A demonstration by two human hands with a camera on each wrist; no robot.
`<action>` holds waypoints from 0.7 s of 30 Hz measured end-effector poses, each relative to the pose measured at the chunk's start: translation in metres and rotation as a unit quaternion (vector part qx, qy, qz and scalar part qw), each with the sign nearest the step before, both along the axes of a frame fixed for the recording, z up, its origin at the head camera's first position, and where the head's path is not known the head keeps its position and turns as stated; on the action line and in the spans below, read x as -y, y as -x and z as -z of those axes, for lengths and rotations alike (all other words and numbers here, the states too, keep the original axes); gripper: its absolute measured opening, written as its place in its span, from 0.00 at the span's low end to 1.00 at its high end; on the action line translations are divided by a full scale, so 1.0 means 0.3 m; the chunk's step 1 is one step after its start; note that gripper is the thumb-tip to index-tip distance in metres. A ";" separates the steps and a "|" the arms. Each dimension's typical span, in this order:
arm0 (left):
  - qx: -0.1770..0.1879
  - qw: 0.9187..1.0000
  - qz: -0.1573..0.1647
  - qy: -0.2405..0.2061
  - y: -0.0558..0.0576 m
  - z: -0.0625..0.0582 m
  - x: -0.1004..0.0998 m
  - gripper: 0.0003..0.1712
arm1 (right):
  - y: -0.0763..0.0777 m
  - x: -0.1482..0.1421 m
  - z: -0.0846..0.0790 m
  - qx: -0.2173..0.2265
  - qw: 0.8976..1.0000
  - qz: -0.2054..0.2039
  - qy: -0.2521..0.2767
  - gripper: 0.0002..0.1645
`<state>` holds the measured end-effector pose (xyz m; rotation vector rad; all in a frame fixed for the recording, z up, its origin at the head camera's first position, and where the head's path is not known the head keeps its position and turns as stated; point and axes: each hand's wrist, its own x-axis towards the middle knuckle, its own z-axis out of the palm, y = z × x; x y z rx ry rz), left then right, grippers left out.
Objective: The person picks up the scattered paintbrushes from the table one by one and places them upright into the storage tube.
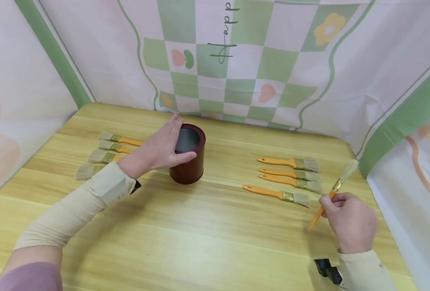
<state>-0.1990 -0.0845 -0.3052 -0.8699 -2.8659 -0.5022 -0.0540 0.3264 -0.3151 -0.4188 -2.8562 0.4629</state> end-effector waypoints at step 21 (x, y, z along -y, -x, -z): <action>-0.005 0.999 0.049 0.009 -0.090 -0.019 -0.039 0.57 | 0.049 0.145 -0.084 -0.081 0.993 -0.073 0.054 0.22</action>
